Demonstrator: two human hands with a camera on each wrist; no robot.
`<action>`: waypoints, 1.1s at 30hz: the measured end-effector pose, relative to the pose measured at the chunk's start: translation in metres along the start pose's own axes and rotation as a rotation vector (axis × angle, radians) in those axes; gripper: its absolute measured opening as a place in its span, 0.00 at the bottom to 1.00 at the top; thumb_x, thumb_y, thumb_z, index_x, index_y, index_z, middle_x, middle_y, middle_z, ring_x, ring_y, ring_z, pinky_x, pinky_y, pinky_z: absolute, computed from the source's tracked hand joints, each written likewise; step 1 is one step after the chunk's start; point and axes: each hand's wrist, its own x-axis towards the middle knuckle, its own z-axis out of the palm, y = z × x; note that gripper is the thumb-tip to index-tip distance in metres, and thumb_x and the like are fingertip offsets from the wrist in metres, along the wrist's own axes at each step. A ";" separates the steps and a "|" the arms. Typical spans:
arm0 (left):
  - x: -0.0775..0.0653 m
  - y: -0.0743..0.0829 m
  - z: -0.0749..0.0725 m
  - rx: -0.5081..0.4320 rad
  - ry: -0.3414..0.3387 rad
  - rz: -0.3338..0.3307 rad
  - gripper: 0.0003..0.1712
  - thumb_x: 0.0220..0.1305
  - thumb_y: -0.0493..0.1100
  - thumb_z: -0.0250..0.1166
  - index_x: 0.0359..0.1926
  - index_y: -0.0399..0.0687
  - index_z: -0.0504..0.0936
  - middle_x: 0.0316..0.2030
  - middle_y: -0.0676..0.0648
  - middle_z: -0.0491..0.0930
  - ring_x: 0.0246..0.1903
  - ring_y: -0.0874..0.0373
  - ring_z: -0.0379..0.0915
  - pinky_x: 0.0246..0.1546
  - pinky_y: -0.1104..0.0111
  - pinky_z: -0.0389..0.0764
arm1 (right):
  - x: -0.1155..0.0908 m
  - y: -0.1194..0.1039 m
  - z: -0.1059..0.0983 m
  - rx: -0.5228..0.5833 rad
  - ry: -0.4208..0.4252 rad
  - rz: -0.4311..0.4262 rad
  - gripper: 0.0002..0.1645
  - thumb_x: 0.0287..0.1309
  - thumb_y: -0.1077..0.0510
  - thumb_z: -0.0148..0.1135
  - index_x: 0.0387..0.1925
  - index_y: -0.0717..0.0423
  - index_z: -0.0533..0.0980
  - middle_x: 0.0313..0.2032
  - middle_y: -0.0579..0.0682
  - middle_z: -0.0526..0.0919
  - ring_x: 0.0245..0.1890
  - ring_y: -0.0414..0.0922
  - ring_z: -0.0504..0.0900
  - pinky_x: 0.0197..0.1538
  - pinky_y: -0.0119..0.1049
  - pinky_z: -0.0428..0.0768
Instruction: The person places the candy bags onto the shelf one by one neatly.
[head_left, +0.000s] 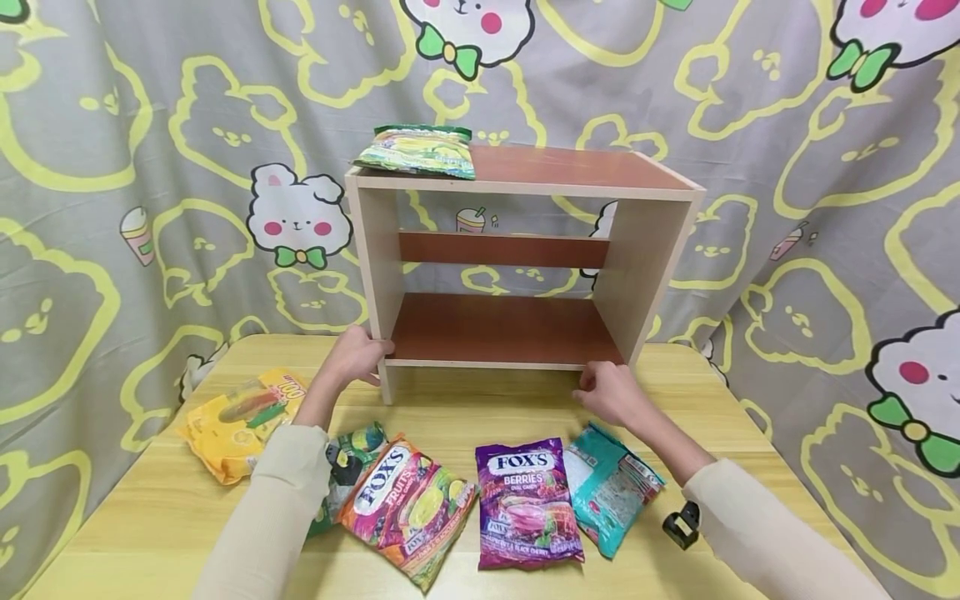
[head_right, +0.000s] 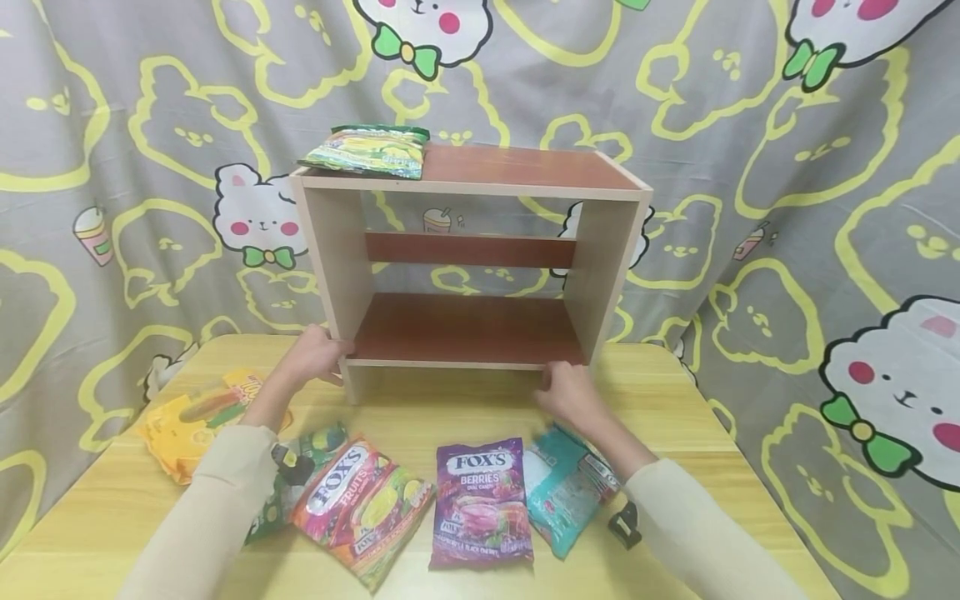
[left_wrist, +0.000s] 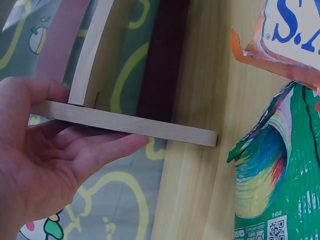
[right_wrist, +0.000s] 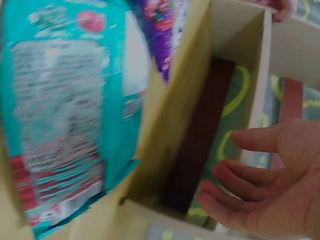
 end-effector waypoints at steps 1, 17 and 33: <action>0.000 0.000 0.000 0.001 0.001 0.000 0.28 0.67 0.43 0.56 0.60 0.22 0.72 0.55 0.23 0.77 0.46 0.36 0.83 0.34 0.54 0.90 | -0.001 0.004 0.001 -0.002 -0.017 0.006 0.10 0.53 0.59 0.72 0.29 0.63 0.80 0.29 0.54 0.82 0.32 0.51 0.77 0.36 0.45 0.80; 0.000 -0.002 0.000 -0.001 0.001 -0.005 0.27 0.67 0.43 0.56 0.59 0.24 0.74 0.55 0.25 0.77 0.50 0.33 0.81 0.34 0.55 0.90 | -0.013 0.040 0.014 -0.046 -0.386 0.211 0.24 0.50 0.47 0.79 0.31 0.64 0.79 0.28 0.52 0.77 0.28 0.47 0.74 0.27 0.35 0.74; 0.000 -0.002 0.001 0.001 0.010 -0.005 0.28 0.67 0.43 0.56 0.59 0.24 0.73 0.55 0.25 0.77 0.49 0.35 0.82 0.34 0.56 0.90 | -0.010 0.046 0.026 -0.016 -0.488 0.315 0.36 0.50 0.47 0.79 0.45 0.74 0.76 0.39 0.60 0.81 0.37 0.51 0.79 0.38 0.46 0.86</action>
